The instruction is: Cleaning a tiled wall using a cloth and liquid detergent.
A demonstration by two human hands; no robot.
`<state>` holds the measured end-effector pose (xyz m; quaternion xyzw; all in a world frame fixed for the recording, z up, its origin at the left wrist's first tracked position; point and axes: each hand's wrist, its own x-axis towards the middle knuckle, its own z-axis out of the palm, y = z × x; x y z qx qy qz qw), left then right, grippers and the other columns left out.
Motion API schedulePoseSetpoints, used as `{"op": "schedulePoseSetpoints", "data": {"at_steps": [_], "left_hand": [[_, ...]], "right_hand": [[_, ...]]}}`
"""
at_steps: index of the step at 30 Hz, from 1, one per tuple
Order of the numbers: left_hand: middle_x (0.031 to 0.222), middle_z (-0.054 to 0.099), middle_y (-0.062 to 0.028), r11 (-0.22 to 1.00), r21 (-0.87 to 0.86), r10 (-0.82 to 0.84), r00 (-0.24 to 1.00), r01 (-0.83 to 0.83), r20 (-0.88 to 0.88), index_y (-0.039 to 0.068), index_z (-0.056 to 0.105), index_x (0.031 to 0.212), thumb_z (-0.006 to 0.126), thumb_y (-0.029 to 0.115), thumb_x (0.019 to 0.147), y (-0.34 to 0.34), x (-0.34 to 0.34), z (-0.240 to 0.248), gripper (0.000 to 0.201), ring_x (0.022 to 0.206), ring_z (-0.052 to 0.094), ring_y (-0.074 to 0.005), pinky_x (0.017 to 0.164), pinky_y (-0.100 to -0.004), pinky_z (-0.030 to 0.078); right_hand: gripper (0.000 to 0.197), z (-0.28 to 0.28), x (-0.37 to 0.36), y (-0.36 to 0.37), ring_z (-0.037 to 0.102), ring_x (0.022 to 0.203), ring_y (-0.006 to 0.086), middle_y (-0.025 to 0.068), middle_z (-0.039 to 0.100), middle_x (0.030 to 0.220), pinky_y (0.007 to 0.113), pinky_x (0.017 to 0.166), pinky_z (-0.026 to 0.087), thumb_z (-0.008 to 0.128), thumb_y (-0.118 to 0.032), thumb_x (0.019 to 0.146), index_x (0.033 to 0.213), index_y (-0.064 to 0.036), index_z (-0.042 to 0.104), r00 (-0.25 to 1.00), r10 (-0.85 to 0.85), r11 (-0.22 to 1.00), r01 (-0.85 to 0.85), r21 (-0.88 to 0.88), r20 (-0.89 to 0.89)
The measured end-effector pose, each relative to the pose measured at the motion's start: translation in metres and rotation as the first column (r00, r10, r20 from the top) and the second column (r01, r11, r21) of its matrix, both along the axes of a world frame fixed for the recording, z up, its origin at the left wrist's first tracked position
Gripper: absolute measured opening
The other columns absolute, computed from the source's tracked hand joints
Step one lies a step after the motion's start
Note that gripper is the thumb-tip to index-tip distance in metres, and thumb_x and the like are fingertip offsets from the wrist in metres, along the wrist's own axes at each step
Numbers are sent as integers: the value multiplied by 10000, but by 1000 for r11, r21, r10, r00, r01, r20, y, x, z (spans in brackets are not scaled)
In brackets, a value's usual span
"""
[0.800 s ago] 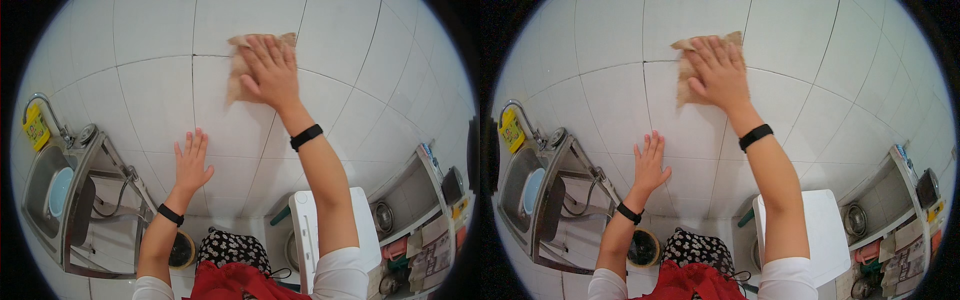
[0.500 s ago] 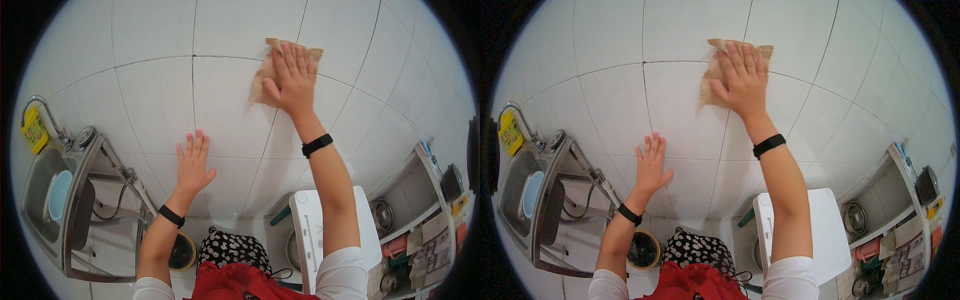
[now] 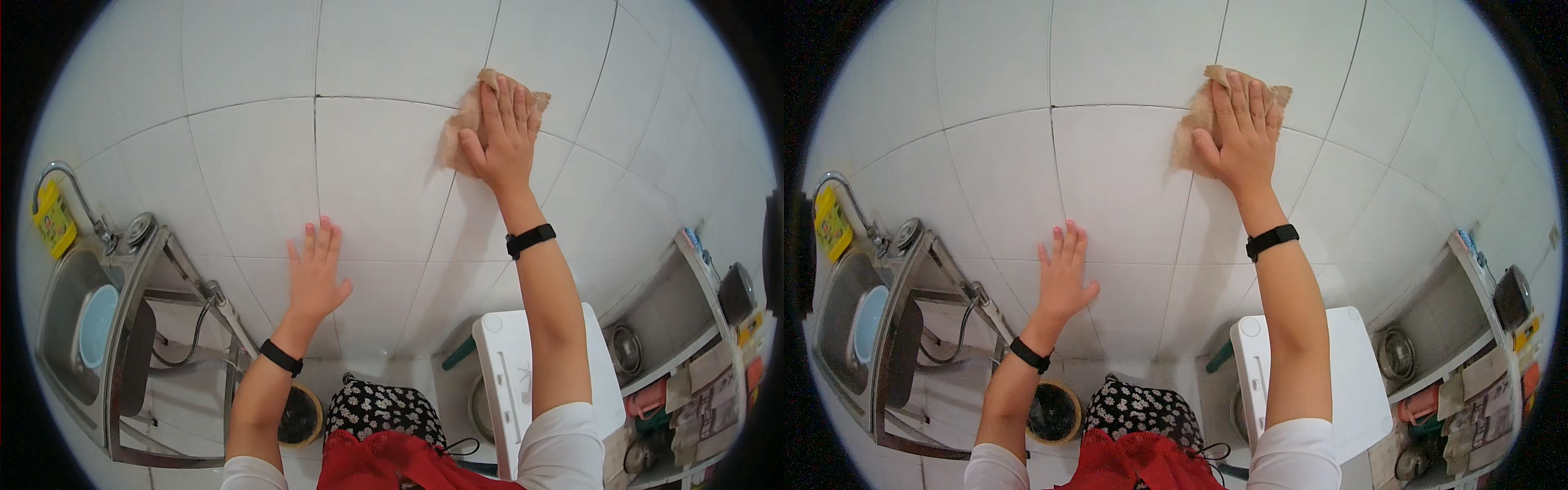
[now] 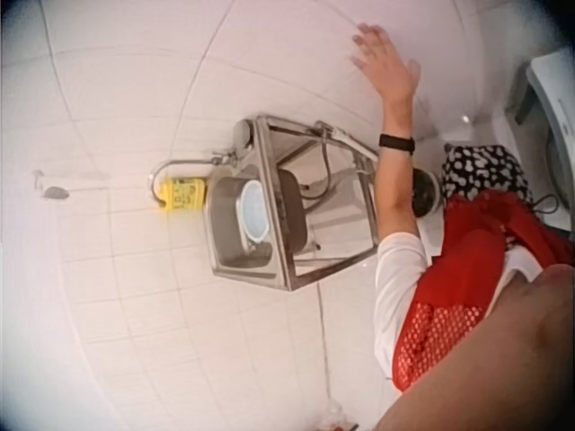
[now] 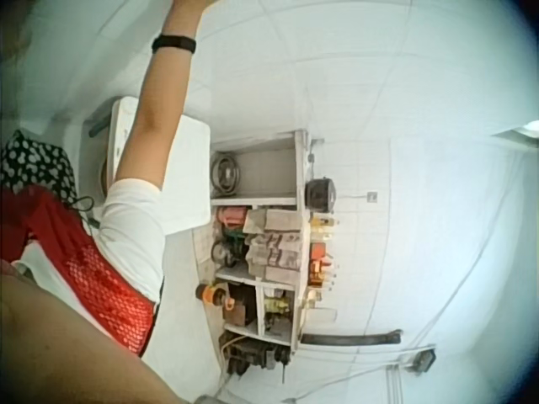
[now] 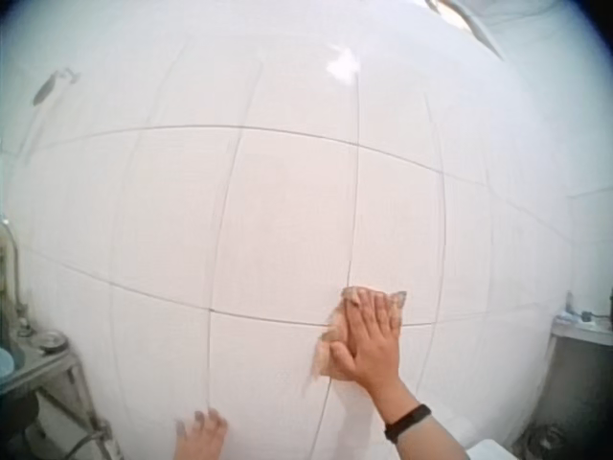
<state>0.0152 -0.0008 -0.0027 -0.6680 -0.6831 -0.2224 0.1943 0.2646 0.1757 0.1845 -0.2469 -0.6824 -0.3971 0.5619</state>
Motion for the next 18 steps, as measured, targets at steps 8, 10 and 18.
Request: {"op": "schedulePoseSetpoints", "data": {"at_steps": [8, 10, 18], "left_hand": [[1581, 130, -174, 995, 76, -62, 998, 61, 7, 35, 215, 1501, 748, 291, 652, 0, -7, -9, 1035, 1448, 142, -387, 1112, -612, 160], [1581, 136, -172, 997, 65, -53, 998, 51, 17, 37, 219, 1501, 751, 294, 649, 2, -4, -7, 1037, 1449, 144, -383, 1112, -613, 158], [1593, 138, -105, 995, 97, 42, 998, -37, -50, 70, 227, 1506, 751, 283, 639, 6, -10, -15, 1035, 1457, 160, -315, 1101, -629, 177]], "right_hand": [[676, 1, -106, -34, 267, 1428, 268, 41, 349, 1526, 513, 1142, 156, 598, -500, 800, 1369, -148, 506, 995, 35, 999, -34, -8, 93], [653, 0, -133, -39, 287, 1418, 251, 16, 363, 1517, 512, 1150, 159, 603, -492, 794, 1350, -159, 523, 977, 110, 993, -115, 15, 182], [579, -9, -129, -38, 326, 1392, 200, -43, 381, 1499, 489, 1149, 191, 611, -472, 777, 1300, -229, 567, 919, 141, 983, -173, 57, 367]]}}
